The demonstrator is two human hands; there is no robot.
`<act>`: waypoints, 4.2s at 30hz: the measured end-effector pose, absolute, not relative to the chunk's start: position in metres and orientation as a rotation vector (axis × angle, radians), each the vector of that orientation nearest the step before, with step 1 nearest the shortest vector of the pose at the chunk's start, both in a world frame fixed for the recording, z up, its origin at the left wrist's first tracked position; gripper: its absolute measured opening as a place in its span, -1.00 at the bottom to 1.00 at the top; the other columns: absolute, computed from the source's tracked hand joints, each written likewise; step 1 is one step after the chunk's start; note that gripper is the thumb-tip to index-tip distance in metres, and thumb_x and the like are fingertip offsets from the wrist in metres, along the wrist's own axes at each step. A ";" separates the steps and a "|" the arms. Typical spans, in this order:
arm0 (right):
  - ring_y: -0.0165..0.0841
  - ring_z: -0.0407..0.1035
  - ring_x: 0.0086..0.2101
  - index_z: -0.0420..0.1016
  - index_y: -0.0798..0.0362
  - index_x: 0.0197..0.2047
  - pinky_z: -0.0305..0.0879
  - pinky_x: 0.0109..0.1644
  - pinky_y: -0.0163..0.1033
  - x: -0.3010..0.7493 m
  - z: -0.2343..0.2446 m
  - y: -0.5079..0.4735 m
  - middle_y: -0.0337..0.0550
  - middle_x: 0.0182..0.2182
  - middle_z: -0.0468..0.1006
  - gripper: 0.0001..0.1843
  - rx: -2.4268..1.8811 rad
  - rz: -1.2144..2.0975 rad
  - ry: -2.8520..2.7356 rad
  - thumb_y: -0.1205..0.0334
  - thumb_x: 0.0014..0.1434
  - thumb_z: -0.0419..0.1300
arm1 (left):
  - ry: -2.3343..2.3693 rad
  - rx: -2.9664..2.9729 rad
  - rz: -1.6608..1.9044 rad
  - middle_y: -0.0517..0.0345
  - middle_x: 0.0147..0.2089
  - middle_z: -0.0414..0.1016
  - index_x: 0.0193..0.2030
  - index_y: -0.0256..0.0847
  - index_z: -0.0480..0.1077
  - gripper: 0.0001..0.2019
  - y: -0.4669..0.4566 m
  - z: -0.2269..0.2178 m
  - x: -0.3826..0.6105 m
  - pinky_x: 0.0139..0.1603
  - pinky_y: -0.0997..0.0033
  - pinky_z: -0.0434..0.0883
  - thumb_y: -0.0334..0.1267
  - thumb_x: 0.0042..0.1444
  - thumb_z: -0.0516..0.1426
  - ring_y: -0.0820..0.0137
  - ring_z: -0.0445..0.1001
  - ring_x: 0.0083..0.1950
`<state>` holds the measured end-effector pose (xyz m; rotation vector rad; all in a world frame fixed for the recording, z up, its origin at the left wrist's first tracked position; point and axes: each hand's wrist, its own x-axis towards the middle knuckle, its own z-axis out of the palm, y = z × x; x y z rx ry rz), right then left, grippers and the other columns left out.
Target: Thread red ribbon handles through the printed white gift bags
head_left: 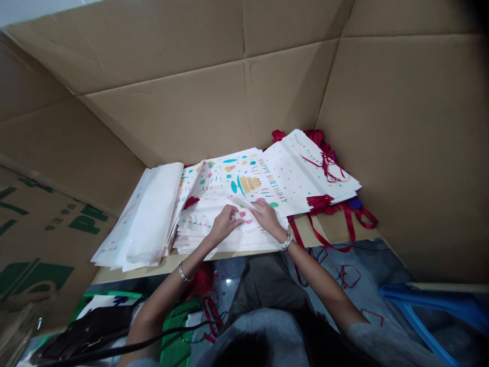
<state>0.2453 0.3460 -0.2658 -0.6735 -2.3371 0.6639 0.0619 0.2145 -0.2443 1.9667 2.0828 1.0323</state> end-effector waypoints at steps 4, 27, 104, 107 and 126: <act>-0.17 0.52 -0.06 0.66 0.05 0.01 0.39 0.03 -0.17 0.243 -0.267 0.349 -0.01 -0.07 0.68 -0.77 -0.702 0.732 -2.316 0.25 0.43 0.18 | 1.957 2.374 0.801 -0.05 0.06 0.54 0.07 -0.18 0.45 -0.79 0.207 -0.250 0.052 -0.03 0.24 0.48 -0.21 0.35 0.22 0.22 0.56 0.03; -0.16 0.52 -0.04 0.66 0.00 0.11 0.42 0.03 -0.14 0.243 -0.272 0.348 -0.06 -0.02 0.69 -0.71 -0.736 0.723 -2.283 0.28 0.40 0.21 | 1.885 2.451 0.520 -0.08 0.01 0.62 0.04 -0.18 0.53 -0.78 0.202 -0.225 0.080 0.02 0.19 0.40 -0.14 0.39 0.18 0.16 0.56 0.05; -0.24 0.52 -0.06 0.69 -0.09 0.05 0.37 0.05 -0.17 0.243 -0.265 0.346 -0.20 -0.03 0.72 -0.76 -0.593 0.732 -2.329 0.23 0.46 0.20 | 1.919 2.332 1.351 0.04 -0.15 0.63 -0.02 -0.20 0.54 -0.86 0.228 -0.230 0.064 -0.13 0.31 0.54 -0.26 0.40 0.18 0.33 0.58 -0.20; -0.22 0.52 -0.06 0.68 -0.05 0.07 0.38 0.06 -0.13 0.246 -0.263 0.347 -0.15 -0.01 0.70 -0.75 -0.526 0.692 -2.367 0.27 0.45 0.19 | 1.862 2.318 1.274 0.02 -0.12 0.62 -0.01 -0.19 0.55 -0.85 0.227 -0.227 0.062 -0.17 0.37 0.52 -0.29 0.41 0.15 0.35 0.59 -0.18; -0.25 0.53 -0.08 0.66 0.03 0.03 0.29 0.01 -0.22 0.245 -0.210 0.366 -0.07 -0.08 0.70 -0.77 -0.226 0.293 -2.853 0.26 0.42 0.20 | 1.779 2.318 1.384 0.00 -0.14 0.65 -0.23 -0.18 0.49 -0.84 0.215 -0.242 0.052 -0.15 0.37 0.59 -0.21 0.39 0.19 0.32 0.65 -0.09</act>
